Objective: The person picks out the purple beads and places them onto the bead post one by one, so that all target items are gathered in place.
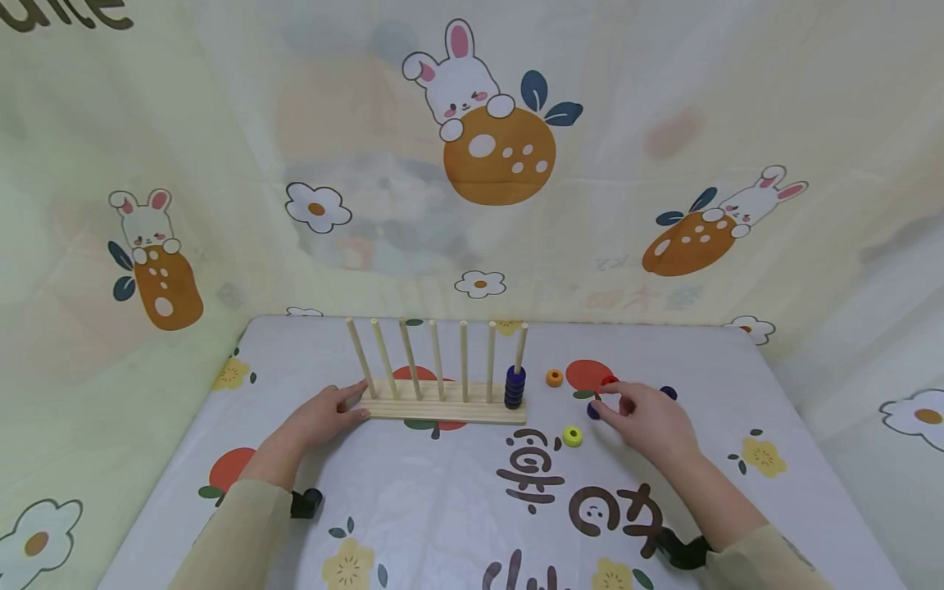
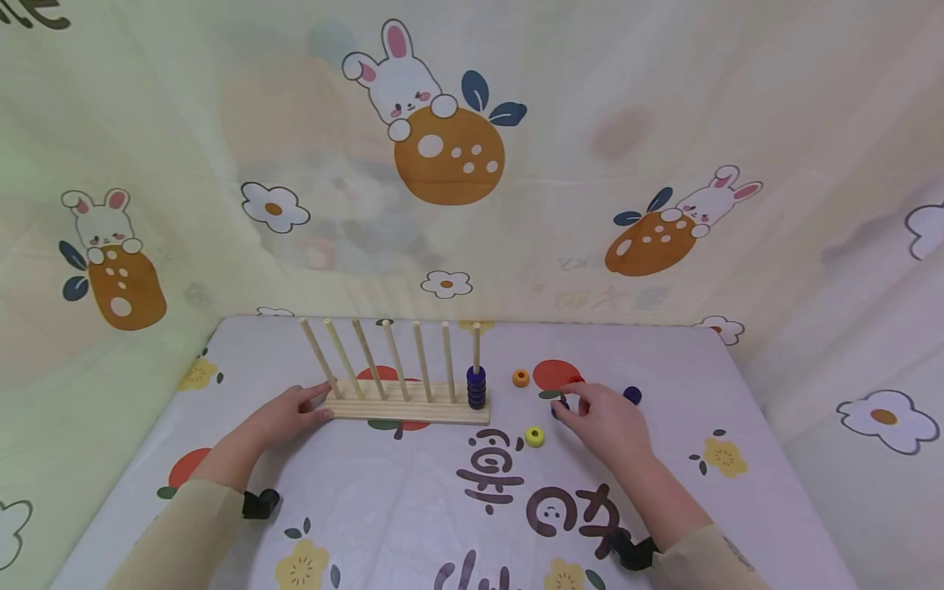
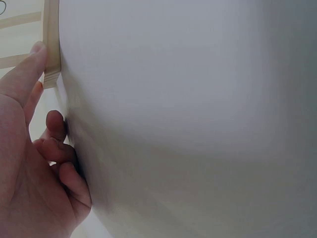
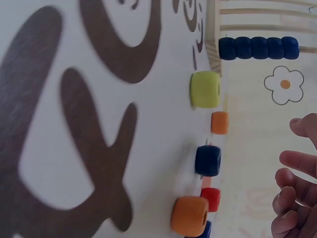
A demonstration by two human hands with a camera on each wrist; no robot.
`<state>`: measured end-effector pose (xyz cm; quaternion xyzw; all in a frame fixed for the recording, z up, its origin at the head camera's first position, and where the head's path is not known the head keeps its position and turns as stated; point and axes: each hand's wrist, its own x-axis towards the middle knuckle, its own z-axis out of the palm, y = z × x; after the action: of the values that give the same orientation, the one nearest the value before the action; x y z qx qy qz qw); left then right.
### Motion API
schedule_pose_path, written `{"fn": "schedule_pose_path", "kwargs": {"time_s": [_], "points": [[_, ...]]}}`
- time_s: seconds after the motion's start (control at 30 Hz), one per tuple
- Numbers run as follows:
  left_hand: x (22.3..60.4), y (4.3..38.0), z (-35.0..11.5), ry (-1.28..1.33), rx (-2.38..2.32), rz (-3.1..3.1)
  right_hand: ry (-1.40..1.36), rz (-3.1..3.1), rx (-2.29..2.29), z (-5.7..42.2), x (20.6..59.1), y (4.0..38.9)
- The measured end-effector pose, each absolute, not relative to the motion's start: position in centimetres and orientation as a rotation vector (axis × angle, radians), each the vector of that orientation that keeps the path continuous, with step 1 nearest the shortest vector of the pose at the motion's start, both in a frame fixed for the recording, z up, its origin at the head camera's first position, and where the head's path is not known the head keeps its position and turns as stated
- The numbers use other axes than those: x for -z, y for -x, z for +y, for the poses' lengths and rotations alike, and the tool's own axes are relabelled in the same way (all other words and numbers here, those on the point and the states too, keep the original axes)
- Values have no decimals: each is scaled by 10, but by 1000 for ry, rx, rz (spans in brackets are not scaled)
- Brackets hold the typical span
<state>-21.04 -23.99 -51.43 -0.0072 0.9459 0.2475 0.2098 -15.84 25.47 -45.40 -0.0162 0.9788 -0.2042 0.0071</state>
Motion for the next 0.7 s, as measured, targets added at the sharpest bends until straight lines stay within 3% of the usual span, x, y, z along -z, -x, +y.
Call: {"fn": "schedule_pose_path", "kwargs": {"time_s": [0.7], "points": [[509, 209, -238, 3, -667, 2631, 3, 2980, 600, 269, 481, 162]]}}
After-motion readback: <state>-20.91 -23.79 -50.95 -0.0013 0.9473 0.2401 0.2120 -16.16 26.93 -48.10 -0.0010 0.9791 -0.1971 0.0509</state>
